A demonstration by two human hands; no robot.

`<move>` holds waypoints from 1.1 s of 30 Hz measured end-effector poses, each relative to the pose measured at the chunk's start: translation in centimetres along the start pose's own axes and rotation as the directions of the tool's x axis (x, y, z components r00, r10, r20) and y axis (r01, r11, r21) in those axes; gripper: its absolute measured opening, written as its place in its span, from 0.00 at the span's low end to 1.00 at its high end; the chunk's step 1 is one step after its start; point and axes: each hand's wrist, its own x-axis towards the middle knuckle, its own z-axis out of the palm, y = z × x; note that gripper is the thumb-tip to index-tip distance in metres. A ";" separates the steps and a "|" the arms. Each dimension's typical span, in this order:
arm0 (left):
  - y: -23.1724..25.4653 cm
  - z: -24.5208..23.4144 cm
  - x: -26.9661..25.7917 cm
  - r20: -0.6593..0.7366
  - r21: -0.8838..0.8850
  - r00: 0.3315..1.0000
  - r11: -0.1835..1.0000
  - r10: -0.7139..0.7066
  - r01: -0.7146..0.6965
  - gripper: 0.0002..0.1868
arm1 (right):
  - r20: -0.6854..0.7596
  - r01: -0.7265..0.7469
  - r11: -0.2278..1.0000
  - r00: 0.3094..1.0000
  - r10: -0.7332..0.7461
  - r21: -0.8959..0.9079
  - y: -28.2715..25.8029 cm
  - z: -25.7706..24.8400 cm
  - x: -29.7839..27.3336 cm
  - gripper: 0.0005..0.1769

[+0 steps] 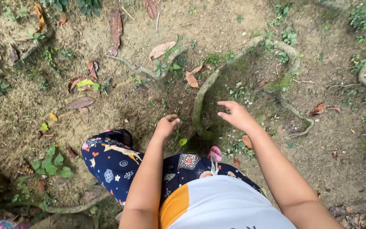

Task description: Picking and clearing dirt, leaves, and debris from exposed tree roots on a slope.

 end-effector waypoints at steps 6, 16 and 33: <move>0.2 0.5 3.2 -0.077 -0.253 0.996 0.967 -0.053 0.032 0.22 | 0.022 0.070 0.997 0.997 -0.070 -0.028 0.4 1.3 2.9 0.29; 5.4 -5.8 8.3 -0.148 0.114 0.983 0.989 0.112 -0.095 0.22 | 0.014 0.016 0.999 1.000 -0.017 0.035 1.7 8.0 9.2 0.25; 7.7 -19.4 31.8 -0.209 0.280 0.889 0.896 0.407 -0.345 0.14 | -0.086 -0.090 0.904 0.995 0.059 -0.418 -12.6 12.7 42.4 0.54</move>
